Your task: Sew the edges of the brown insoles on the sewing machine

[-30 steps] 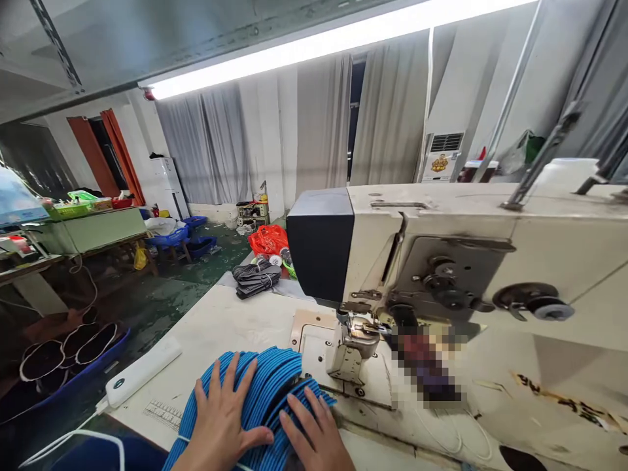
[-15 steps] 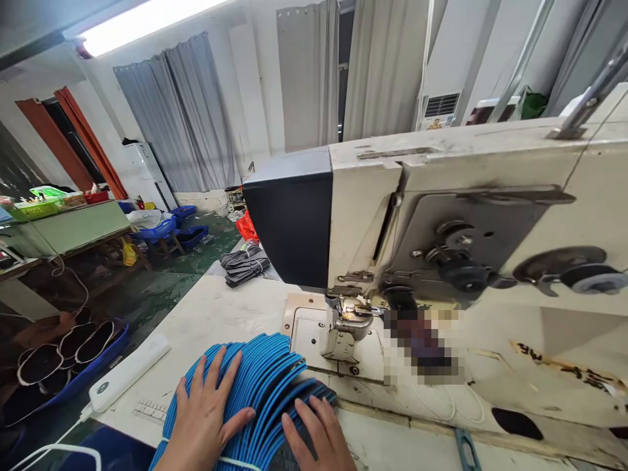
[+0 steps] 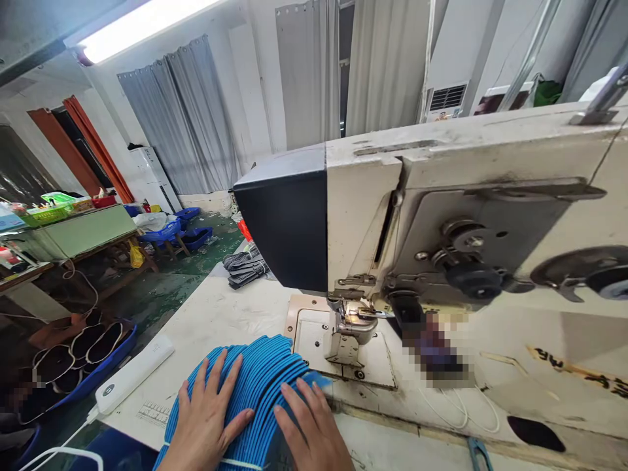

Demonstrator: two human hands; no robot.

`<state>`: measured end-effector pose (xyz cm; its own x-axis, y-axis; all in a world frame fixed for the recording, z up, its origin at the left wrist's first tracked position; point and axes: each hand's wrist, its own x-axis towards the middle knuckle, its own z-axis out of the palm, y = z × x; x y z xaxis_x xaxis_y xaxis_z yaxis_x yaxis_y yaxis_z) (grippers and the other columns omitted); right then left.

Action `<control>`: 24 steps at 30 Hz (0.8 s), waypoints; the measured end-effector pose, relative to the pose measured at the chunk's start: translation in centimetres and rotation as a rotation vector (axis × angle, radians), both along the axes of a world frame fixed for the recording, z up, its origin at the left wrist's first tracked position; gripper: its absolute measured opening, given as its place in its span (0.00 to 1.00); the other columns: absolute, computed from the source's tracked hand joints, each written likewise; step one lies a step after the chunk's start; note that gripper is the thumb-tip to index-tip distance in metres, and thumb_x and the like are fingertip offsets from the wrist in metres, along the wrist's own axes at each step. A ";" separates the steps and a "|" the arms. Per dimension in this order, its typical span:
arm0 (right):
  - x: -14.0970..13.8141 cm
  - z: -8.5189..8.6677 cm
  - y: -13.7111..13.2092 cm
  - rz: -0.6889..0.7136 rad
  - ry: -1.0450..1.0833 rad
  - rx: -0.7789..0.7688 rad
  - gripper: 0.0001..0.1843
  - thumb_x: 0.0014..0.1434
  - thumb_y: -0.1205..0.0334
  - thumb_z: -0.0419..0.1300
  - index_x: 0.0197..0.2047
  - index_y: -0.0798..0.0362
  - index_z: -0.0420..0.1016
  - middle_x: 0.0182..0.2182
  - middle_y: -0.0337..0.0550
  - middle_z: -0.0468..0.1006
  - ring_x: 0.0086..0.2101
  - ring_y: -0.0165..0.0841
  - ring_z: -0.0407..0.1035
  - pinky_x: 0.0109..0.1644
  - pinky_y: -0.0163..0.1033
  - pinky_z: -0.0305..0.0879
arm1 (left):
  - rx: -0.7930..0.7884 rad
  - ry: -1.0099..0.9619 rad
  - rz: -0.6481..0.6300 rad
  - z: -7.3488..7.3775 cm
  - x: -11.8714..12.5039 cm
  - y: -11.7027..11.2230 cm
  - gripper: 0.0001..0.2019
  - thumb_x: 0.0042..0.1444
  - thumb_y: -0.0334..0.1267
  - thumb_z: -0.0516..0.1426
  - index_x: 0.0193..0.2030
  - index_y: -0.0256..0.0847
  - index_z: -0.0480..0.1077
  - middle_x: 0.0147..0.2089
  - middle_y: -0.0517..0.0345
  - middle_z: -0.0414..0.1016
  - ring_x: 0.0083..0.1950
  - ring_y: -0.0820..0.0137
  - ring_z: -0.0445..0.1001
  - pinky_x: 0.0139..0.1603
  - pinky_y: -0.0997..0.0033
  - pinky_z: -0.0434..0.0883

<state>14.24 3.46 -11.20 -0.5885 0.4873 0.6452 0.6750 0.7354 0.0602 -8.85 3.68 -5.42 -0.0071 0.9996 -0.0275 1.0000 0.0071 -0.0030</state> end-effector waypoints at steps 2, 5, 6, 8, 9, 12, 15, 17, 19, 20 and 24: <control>-0.7 1.2 1.0 0.056 -0.050 0.018 0.22 0.68 0.57 0.50 0.63 0.50 0.65 0.58 0.48 0.71 0.59 0.50 0.60 0.53 0.56 0.69 | 0.004 -0.016 0.007 -0.1 0.2 0.0 0.33 0.58 0.51 0.52 0.69 0.53 0.49 0.73 0.48 0.46 0.70 0.38 0.47 0.61 0.31 0.49; -1.4 1.7 2.0 0.091 0.011 0.026 0.19 0.68 0.62 0.48 0.59 0.48 0.69 0.47 0.46 0.77 0.54 0.45 0.65 0.57 0.57 0.63 | 0.055 -0.033 0.027 -0.3 0.9 -0.3 0.35 0.54 0.44 0.55 0.69 0.54 0.49 0.73 0.48 0.46 0.70 0.39 0.46 0.62 0.30 0.47; -1.5 1.7 2.2 0.093 0.062 0.029 0.17 0.68 0.64 0.48 0.54 0.48 0.72 0.42 0.45 0.77 0.52 0.43 0.67 0.58 0.56 0.62 | 0.089 -0.033 0.023 -0.4 1.3 -0.5 0.37 0.52 0.41 0.56 0.69 0.54 0.49 0.73 0.49 0.46 0.71 0.39 0.45 0.62 0.30 0.46; -1.5 1.8 2.7 0.108 0.123 0.042 0.16 0.69 0.65 0.47 0.42 0.49 0.76 0.36 0.43 0.77 0.45 0.39 0.69 0.55 0.51 0.62 | 0.166 -0.026 -0.008 -0.7 2.0 -0.9 0.39 0.49 0.33 0.57 0.68 0.57 0.51 0.73 0.51 0.46 0.71 0.40 0.44 0.63 0.30 0.46; -1.4 2.1 2.9 0.116 0.114 0.053 0.16 0.69 0.65 0.46 0.36 0.50 0.75 0.34 0.42 0.76 0.42 0.37 0.69 0.51 0.48 0.64 | 0.198 -0.022 -0.033 -0.8 2.3 -1.1 0.39 0.48 0.30 0.57 0.67 0.59 0.53 0.73 0.53 0.47 0.71 0.40 0.43 0.63 0.30 0.47; -0.9 4.2 3.8 0.093 -0.031 0.073 0.13 0.67 0.66 0.50 0.33 0.50 0.71 0.33 0.40 0.77 0.34 0.35 0.68 0.39 0.41 0.63 | 0.236 -0.020 -0.105 -0.9 2.6 -1.4 0.37 0.47 0.23 0.56 0.60 0.66 0.64 0.72 0.58 0.52 0.71 0.40 0.43 0.62 0.29 0.48; -0.8 6.8 5.3 0.091 -0.131 0.105 0.12 0.63 0.73 0.52 0.33 0.50 0.71 0.33 0.38 0.79 0.29 0.34 0.66 0.31 0.39 0.59 | 0.199 -0.075 -0.092 -0.8 1.9 -1.3 0.26 0.48 0.23 0.56 0.44 0.63 0.77 0.71 0.63 0.55 0.71 0.38 0.42 0.61 0.26 0.45; -1.2 7.9 6.6 0.066 -0.160 0.109 0.14 0.60 0.78 0.50 0.35 0.51 0.72 0.36 0.40 0.80 0.25 0.32 0.65 0.27 0.37 0.58 | 0.160 -0.126 -0.048 -0.6 1.2 -1.1 0.16 0.50 0.28 0.57 0.33 0.57 0.80 0.70 0.65 0.56 0.71 0.36 0.41 0.61 0.25 0.43; -1.9 8.1 7.5 0.023 -0.153 0.091 0.18 0.57 0.80 0.48 0.39 0.51 0.73 0.43 0.42 0.80 0.24 0.31 0.66 0.26 0.37 0.62 | 0.139 -0.156 -0.019 -0.4 0.6 -1.1 0.11 0.51 0.33 0.57 0.29 0.54 0.80 0.70 0.65 0.56 0.71 0.36 0.40 0.61 0.26 0.43; -2.4 7.8 7.7 0.004 -0.123 0.076 0.20 0.56 0.81 0.48 0.42 0.51 0.73 0.47 0.43 0.79 0.24 0.31 0.67 0.27 0.37 0.64 | 0.139 -0.161 -0.009 -0.3 0.5 -1.1 0.09 0.51 0.35 0.58 0.30 0.53 0.80 0.70 0.64 0.56 0.71 0.36 0.40 0.61 0.26 0.42; -4.7 4.7 5.6 -0.099 0.239 -0.125 0.26 0.56 0.79 0.45 0.53 0.50 0.68 0.60 0.55 0.64 0.39 0.36 0.74 0.34 0.38 0.73 | 0.145 -0.173 0.048 -0.1 0.7 -0.9 0.07 0.50 0.41 0.58 0.32 0.52 0.79 0.70 0.60 0.57 0.71 0.35 0.42 0.61 0.26 0.41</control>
<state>9.58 9.07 -6.45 -0.3727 0.6192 0.6911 0.7280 0.6570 -0.1961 -8.13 2.79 -5.56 -0.0624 0.9918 0.1119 0.9840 0.0424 0.1730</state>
